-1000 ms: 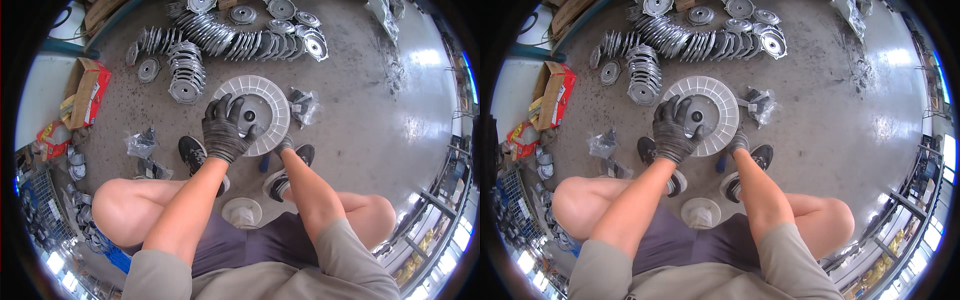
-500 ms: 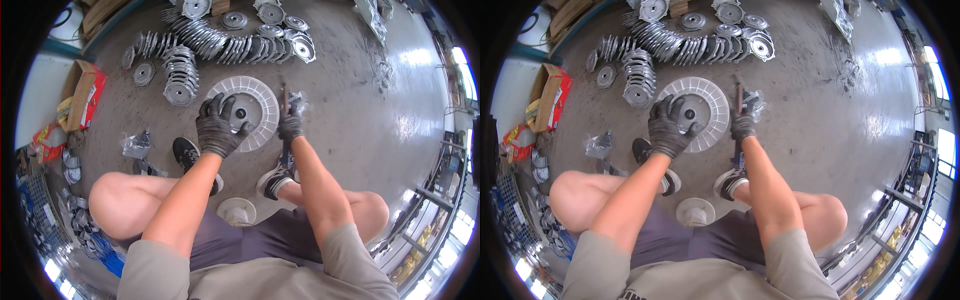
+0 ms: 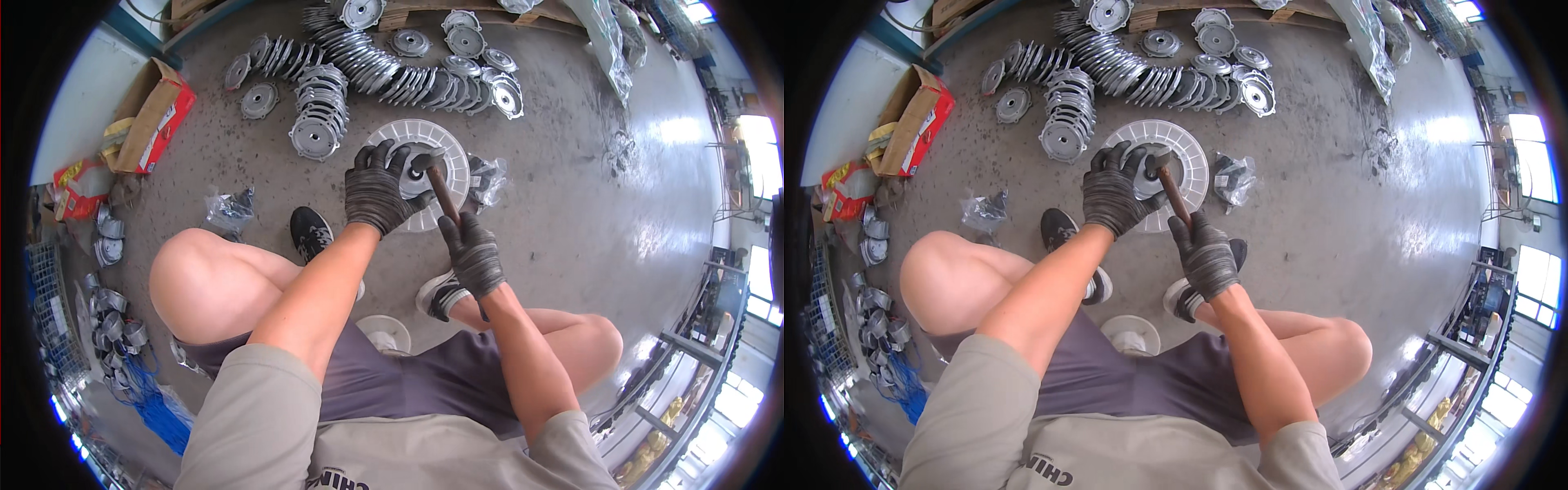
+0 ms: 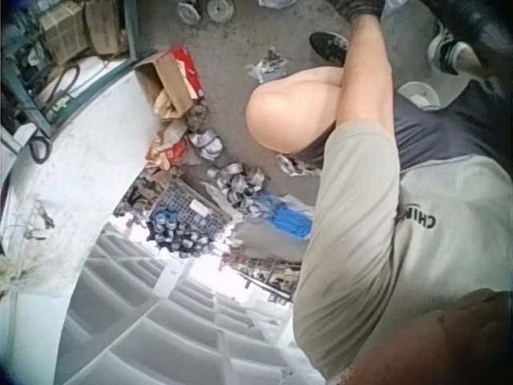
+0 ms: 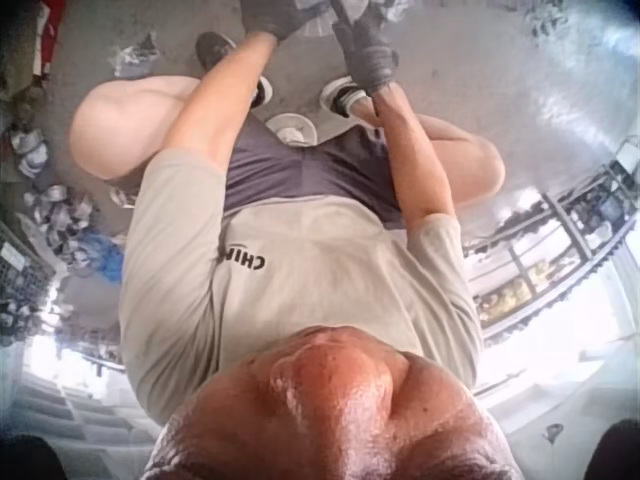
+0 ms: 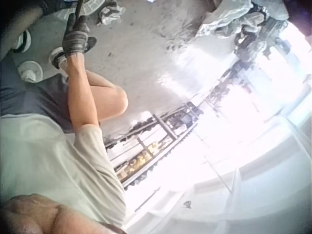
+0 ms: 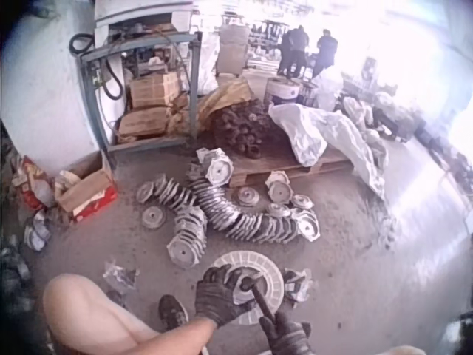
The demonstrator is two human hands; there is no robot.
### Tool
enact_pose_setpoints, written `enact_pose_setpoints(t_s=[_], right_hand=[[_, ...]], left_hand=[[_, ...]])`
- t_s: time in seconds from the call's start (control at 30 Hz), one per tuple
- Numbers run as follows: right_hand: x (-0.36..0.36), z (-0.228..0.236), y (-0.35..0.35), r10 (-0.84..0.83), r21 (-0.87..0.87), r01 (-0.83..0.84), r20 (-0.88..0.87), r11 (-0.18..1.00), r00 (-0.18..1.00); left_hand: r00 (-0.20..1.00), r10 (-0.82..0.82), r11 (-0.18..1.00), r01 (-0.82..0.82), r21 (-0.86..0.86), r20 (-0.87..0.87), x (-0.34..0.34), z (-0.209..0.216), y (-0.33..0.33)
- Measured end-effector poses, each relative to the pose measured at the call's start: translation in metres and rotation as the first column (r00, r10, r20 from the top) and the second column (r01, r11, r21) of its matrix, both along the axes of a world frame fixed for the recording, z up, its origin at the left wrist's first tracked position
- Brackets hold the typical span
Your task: Using a hammer to assemble and secure metal components on a factory floor.
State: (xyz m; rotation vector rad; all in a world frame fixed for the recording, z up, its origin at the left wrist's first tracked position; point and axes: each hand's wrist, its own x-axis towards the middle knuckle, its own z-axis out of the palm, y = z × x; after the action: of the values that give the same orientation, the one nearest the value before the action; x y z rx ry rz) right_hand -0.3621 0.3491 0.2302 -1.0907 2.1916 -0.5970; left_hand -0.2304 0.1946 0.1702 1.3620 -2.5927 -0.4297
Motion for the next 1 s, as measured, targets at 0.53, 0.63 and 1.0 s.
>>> enact_pose_setpoints(t_s=[0.53,0.63,1.0], right_hand=[[0.004,0.010,-0.013,0.026,0.038,-0.024,-0.076,0.999,0.997],[0.008,0.023,-0.008,-0.042,-0.095,0.039,-0.027,0.995,0.999],[0.009,0.033,-0.014,-0.001,0.008,0.001,0.023,1.000,1.000]], left_hand=[[1.000,-0.002,1.000,0.002,0.000,-0.001,0.005,-0.003,-0.002],[1.000,0.000,1.000,0.000,-0.025,-0.008,0.001,-0.001,0.000],[1.000,-0.012,0.999,0.011,-0.043,-0.025,0.006,-0.007,0.000]])
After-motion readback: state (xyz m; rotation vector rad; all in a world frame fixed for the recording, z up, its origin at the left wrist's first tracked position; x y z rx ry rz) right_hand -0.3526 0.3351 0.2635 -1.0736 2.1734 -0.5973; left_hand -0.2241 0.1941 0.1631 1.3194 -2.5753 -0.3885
